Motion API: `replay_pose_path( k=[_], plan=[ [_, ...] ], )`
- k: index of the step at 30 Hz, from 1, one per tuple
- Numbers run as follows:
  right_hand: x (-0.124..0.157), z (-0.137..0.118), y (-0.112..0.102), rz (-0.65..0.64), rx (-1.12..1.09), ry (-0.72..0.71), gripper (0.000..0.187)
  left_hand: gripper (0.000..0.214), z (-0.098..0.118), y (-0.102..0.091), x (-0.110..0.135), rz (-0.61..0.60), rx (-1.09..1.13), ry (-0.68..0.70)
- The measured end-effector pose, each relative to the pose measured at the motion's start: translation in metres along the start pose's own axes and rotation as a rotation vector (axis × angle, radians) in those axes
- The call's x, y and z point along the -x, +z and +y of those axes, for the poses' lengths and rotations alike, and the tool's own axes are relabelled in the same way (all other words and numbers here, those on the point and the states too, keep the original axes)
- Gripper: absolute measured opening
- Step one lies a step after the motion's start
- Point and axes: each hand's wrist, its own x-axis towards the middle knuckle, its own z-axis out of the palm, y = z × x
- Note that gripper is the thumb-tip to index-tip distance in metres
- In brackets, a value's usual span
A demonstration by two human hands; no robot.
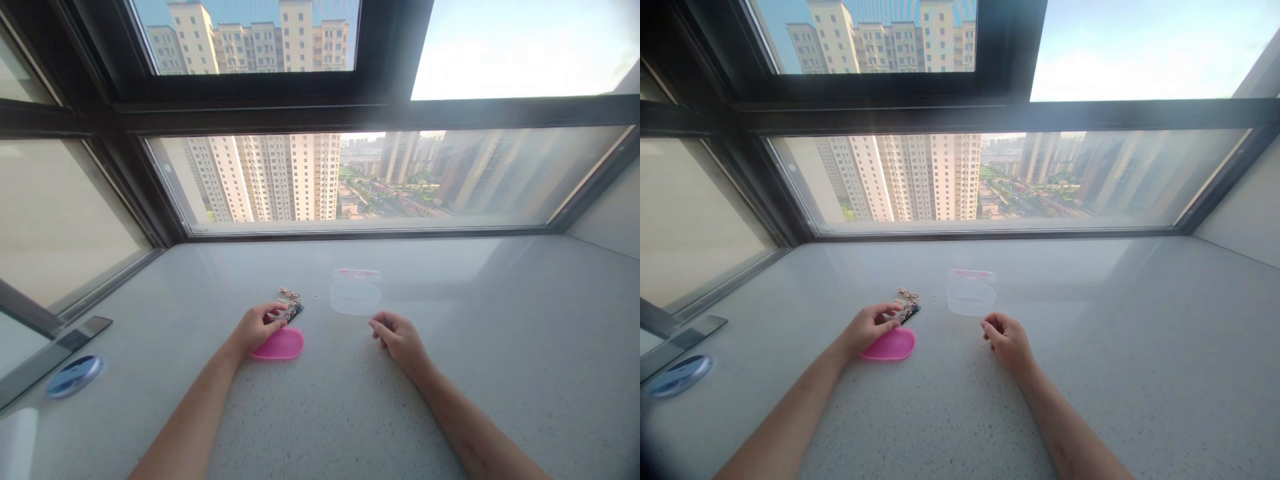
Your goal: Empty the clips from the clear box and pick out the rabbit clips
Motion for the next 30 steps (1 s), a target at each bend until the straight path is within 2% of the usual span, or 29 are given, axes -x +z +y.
replay_pose_path(
  k=[7, 16, 19, 22, 26, 28, 30],
  plan=[
    [-0.001, 0.001, 0.000, -0.006, 0.005, -0.012, 0.020, 0.030, 0.005, 0.006, 0.000, -0.022, -0.053, 0.068],
    [-0.001, 0.002, 0.000, -0.017, 0.017, -0.018, 0.020, 0.025, 0.022, 0.021, 0.009, -0.122, -0.019, 0.120],
    [-0.001, 0.003, 0.000, -0.015, 0.007, -0.019, 0.020, 0.022, 0.026, 0.021, 0.009, -0.117, -0.013, 0.122],
    [-0.002, 0.004, 0.000, -0.014, -0.010, -0.016, 0.021, 0.021, 0.023, 0.010, -0.001, -0.033, -0.020, 0.124],
    [-0.002, 0.005, 0.000, -0.017, -0.017, -0.014, 0.020, 0.032, 0.014, -0.006, -0.031, 0.116, -0.058, 0.103],
    [-0.003, 0.005, 0.001, -0.017, -0.017, -0.019, 0.020, 0.035, 0.009, -0.006, -0.047, 0.118, -0.083, 0.104],
    [-0.003, 0.005, 0.001, -0.019, -0.014, -0.027, 0.019, 0.037, 0.006, 0.002, -0.060, 0.070, -0.103, 0.115]
  ],
)
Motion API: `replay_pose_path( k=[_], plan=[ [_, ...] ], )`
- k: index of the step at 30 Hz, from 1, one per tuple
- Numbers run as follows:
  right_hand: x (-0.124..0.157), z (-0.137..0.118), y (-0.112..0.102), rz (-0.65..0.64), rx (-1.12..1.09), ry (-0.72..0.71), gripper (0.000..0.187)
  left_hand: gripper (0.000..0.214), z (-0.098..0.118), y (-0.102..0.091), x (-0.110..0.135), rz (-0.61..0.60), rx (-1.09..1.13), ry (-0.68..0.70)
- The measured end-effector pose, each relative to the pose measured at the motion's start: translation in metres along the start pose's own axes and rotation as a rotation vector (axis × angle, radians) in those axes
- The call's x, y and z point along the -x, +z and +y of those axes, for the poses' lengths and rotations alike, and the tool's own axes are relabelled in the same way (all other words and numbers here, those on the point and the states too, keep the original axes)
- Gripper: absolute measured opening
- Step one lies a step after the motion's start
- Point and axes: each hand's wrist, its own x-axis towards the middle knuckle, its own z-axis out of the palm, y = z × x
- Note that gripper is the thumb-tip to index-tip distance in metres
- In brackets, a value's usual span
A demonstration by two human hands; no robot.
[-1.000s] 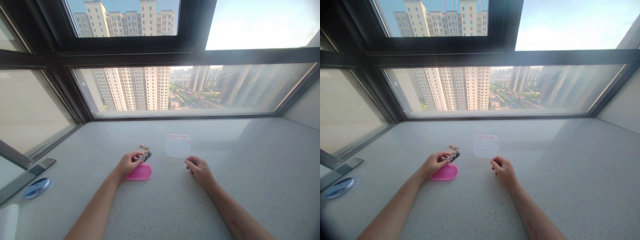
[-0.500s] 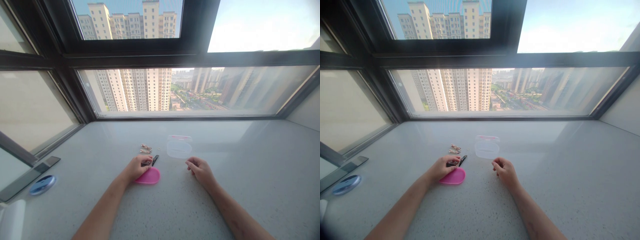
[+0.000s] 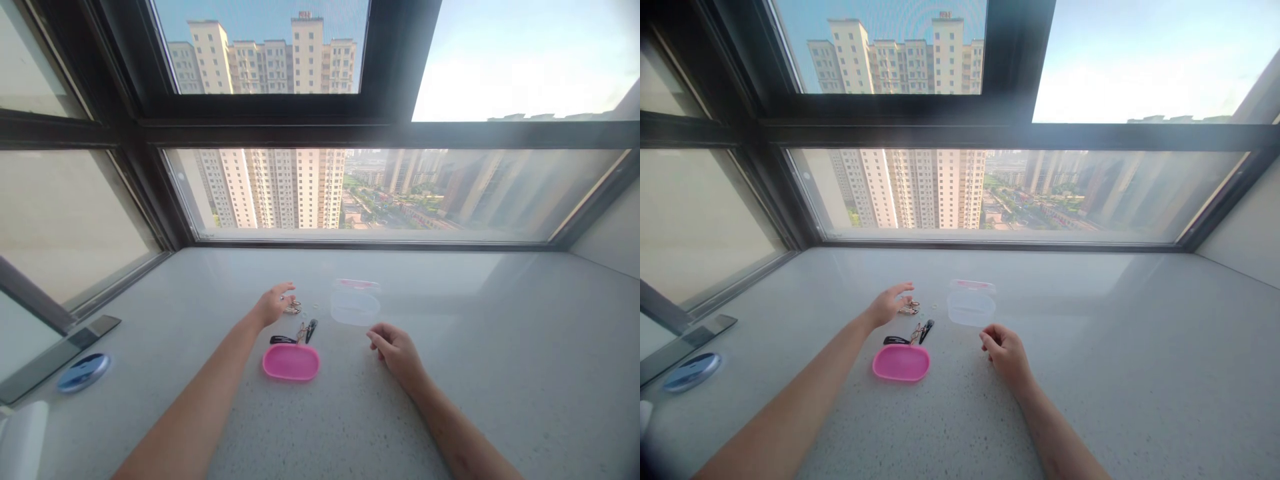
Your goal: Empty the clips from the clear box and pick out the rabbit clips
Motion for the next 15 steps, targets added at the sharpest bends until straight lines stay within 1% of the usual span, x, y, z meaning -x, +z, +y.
replay_pose_path(
  k=[3, 7, 10, 15],
  plan=[
    [0.000, 0.000, 0.000, -0.005, 0.003, -0.004, 0.019, 0.038, -0.001, 0.020, -0.008, -0.100, -0.035, 0.032],
    [0.000, -0.002, 0.000, -0.013, 0.006, 0.005, 0.019, 0.035, 0.004, 0.039, -0.004, -0.191, -0.096, 0.062],
    [0.000, -0.002, 0.000, -0.012, 0.011, 0.006, 0.018, 0.039, 0.010, 0.045, 0.008, -0.222, -0.125, 0.078],
    [0.000, -0.003, 0.001, -0.014, 0.010, 0.008, 0.018, 0.042, 0.027, 0.047, 0.038, -0.276, -0.128, 0.094]
  ],
)
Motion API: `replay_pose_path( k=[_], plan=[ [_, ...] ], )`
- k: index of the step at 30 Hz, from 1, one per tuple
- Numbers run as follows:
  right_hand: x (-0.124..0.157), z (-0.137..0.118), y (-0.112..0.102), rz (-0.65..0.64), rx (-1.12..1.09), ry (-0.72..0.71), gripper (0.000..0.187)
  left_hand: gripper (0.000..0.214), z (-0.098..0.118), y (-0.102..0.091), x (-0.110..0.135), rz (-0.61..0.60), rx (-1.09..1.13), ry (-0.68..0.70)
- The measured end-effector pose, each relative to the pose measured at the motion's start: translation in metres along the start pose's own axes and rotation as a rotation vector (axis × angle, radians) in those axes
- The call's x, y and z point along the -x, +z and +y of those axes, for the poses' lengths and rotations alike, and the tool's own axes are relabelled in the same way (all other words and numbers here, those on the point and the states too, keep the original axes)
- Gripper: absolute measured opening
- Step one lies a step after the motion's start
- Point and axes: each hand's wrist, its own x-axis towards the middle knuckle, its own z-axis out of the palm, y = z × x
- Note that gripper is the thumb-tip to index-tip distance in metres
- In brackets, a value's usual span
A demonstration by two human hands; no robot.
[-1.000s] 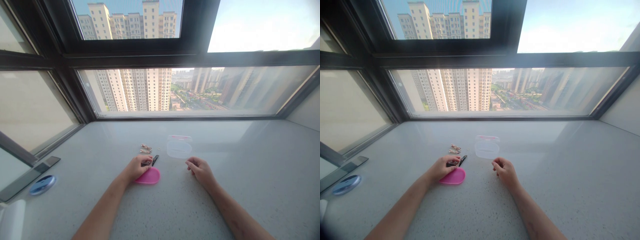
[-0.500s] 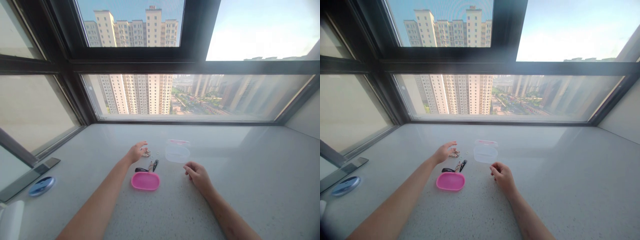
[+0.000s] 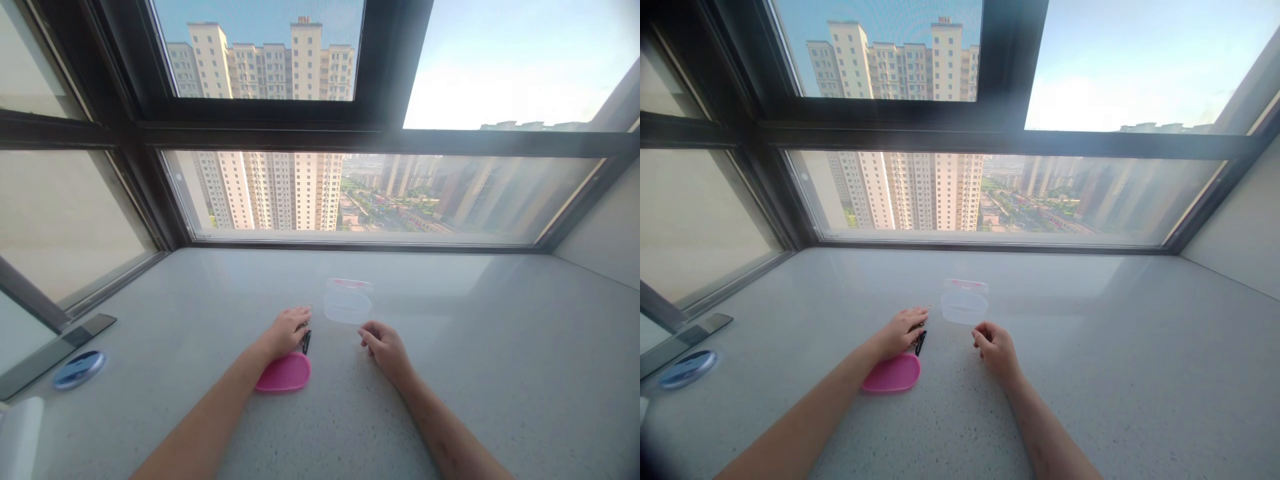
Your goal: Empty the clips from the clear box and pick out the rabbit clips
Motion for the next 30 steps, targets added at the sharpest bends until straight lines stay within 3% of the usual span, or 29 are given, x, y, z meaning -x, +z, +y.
replay_pose_path(
  k=[5, 10, 15, 24, 30],
  plan=[
    [-0.001, 0.000, 0.001, 0.003, 0.000, -0.003, 0.018, 0.039, 0.008, -0.005, 0.008, 0.000, 0.044, 0.015],
    [-0.001, 0.001, 0.002, 0.009, 0.003, -0.016, 0.017, 0.039, -0.008, -0.015, -0.017, 0.114, 0.049, -0.035],
    [-0.001, 0.000, 0.001, 0.007, 0.008, -0.020, 0.017, 0.040, -0.019, -0.008, -0.032, 0.035, 0.079, 0.011],
    [0.000, 0.001, 0.000, 0.008, 0.013, -0.020, 0.017, 0.035, -0.005, 0.003, -0.010, -0.060, 0.159, 0.084],
    [-0.001, 0.002, -0.001, 0.001, 0.027, -0.028, 0.019, 0.030, 0.002, -0.002, 0.008, -0.021, 0.198, 0.037]
  ],
)
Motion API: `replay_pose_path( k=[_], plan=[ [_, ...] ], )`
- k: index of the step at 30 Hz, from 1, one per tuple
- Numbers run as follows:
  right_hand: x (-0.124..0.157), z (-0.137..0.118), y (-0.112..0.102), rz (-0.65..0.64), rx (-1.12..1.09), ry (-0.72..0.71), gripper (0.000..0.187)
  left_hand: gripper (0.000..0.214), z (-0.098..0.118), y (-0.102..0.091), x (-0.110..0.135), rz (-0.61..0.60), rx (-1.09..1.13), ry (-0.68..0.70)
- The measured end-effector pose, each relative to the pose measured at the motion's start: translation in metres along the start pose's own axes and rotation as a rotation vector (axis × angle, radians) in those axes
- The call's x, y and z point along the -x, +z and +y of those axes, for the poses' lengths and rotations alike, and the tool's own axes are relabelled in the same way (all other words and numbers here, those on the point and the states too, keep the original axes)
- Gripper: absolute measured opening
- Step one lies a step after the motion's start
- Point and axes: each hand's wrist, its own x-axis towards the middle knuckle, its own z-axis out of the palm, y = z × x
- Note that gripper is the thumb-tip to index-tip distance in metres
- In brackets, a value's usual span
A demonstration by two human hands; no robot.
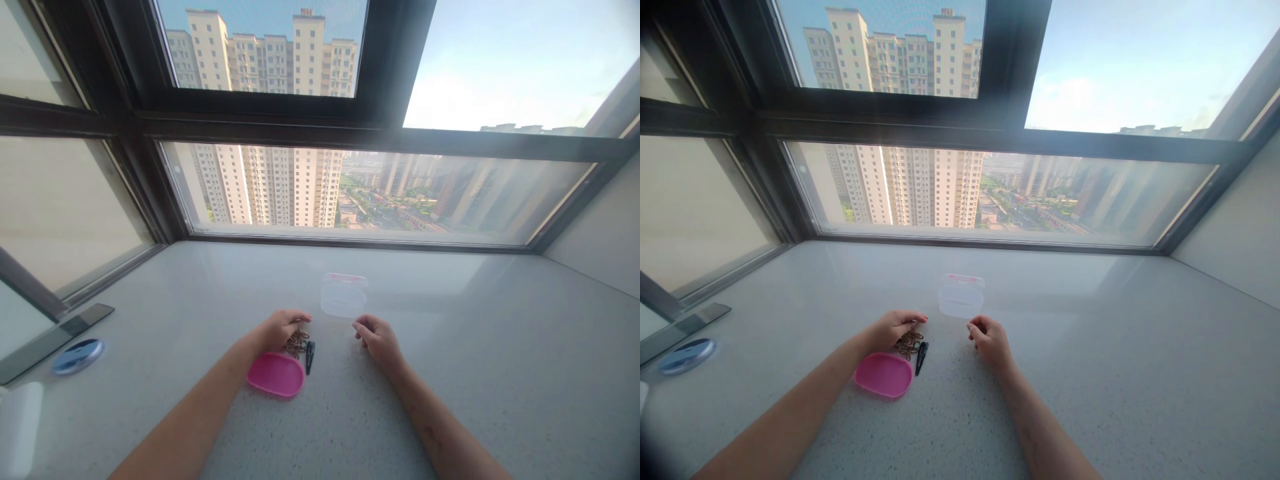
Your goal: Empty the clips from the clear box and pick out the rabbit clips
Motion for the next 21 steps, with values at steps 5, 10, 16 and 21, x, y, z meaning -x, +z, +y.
replay_pose_path(
  k=[5, 10, 16, 21],
  plan=[
    [0.001, -0.001, 0.000, -0.002, 0.035, -0.020, 0.019, 0.033, 0.002, -0.015, 0.008, 0.133, -0.058, -0.074],
    [0.005, -0.004, 0.003, 0.030, 0.122, -0.061, 0.018, 0.029, 0.001, -0.020, 0.020, 0.124, -0.147, -0.106],
    [0.010, -0.009, 0.009, -0.095, 0.341, -0.222, 0.033, 0.031, 0.003, -0.015, 0.018, 0.105, -0.205, -0.087],
    [0.013, -0.012, 0.011, -0.227, 0.481, -0.255, 0.044, 0.024, 0.002, -0.011, 0.002, 0.149, -0.275, -0.021]
  ],
)
